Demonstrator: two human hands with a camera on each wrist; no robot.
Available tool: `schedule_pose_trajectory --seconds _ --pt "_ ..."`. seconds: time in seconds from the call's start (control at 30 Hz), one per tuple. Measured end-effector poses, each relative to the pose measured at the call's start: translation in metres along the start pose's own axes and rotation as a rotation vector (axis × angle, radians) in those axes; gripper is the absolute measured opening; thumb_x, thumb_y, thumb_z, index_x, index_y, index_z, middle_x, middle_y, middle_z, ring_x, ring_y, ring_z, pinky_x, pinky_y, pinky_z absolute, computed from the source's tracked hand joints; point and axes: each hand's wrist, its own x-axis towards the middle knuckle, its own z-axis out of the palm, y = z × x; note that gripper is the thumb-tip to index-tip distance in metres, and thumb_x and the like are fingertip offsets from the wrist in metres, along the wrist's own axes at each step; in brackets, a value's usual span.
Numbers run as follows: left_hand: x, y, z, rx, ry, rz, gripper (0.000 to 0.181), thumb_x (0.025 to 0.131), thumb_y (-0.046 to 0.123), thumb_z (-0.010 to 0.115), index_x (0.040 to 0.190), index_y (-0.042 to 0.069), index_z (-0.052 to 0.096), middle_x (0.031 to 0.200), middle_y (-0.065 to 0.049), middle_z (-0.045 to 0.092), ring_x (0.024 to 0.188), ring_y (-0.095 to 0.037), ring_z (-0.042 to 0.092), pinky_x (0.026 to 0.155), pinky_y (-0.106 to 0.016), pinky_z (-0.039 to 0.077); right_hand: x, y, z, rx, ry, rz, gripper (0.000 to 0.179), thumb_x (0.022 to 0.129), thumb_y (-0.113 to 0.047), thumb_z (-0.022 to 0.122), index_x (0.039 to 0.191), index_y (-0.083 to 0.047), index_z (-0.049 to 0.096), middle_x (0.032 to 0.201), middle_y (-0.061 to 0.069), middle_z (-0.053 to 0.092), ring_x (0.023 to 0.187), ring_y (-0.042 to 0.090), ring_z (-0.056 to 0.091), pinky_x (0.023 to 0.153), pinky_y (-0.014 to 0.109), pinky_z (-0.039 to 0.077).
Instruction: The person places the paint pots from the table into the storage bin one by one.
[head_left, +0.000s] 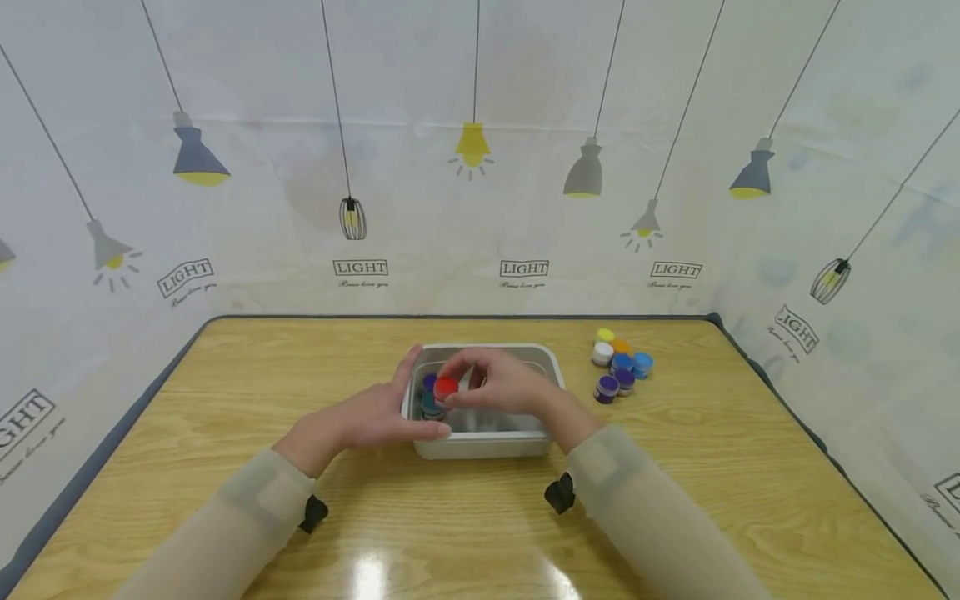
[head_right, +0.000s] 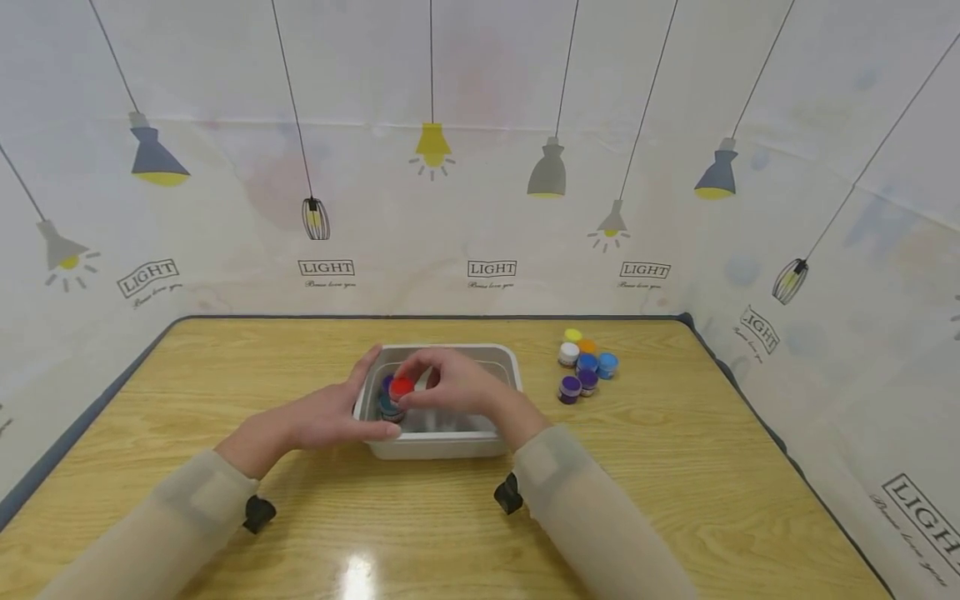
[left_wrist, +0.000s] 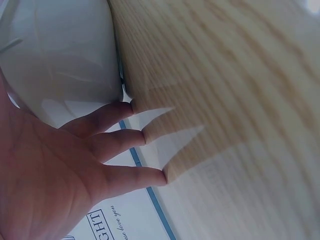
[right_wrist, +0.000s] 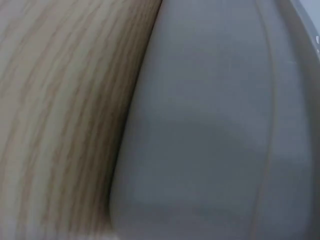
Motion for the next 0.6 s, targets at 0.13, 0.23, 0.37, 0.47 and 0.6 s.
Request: schedule_pose_trajectory --seconds 0.13,0.23,0.37,0.47,0.6 --pt "0.0 0.001 0.001 0.0 0.0 0.001 0.139 0.085 0.084 0.073 0.175 0.031 -0.018 0.153 -0.023 0.062 0.118 -0.029 0.067 0.115 -0.057 0.052 0.0 0.003 0.003 0.009 -0.013 0.014 0.031 0.096 -0.027 0.086 0.125 -0.024 0.075 0.114 -0.004 0.074 0.096 0.022 0.064 0.085 0.034 0.057" --pt "0.0 0.001 0.0 0.0 0.002 -0.001 0.14 0.084 0.085 0.074 0.175 0.031 -0.018 0.152 -0.021 0.063 0.118 -0.028 0.066 0.115 -0.057 0.052 0.0 0.004 0.006 -0.007 -0.045 0.029 0.029 0.096 -0.028 0.085 0.124 -0.026 0.075 0.113 -0.005 0.073 0.095 0.021 0.063 0.083 0.033 0.057" --pt "-0.001 0.001 0.0 -0.001 0.007 0.006 0.14 0.085 0.083 0.074 0.175 0.028 -0.018 0.152 -0.022 0.063 0.118 -0.029 0.066 0.113 -0.058 0.052 0.002 0.006 0.009 -0.033 -0.084 0.014 0.029 0.097 -0.026 0.084 0.125 -0.024 0.075 0.112 -0.004 0.072 0.094 0.018 0.063 0.08 0.031 0.056" --pt "-0.001 0.001 0.0 0.0 0.009 0.016 0.141 0.086 0.083 0.074 0.175 0.026 -0.019 0.15 -0.024 0.064 0.114 -0.029 0.067 0.11 -0.056 0.054 0.002 0.006 0.011 -0.035 -0.094 0.001 0.028 0.097 -0.022 0.084 0.124 -0.023 0.076 0.108 -0.002 0.071 0.091 0.017 0.063 0.079 0.029 0.056" --pt "0.001 0.0 0.002 0.005 0.013 0.024 0.141 0.086 0.084 0.073 0.175 0.026 -0.02 0.145 -0.023 0.067 0.109 -0.026 0.067 0.104 -0.05 0.054 0.002 0.007 0.013 -0.034 -0.112 -0.002 0.025 0.097 -0.02 0.083 0.121 -0.023 0.077 0.099 -0.001 0.07 0.087 0.014 0.063 0.077 0.028 0.055"
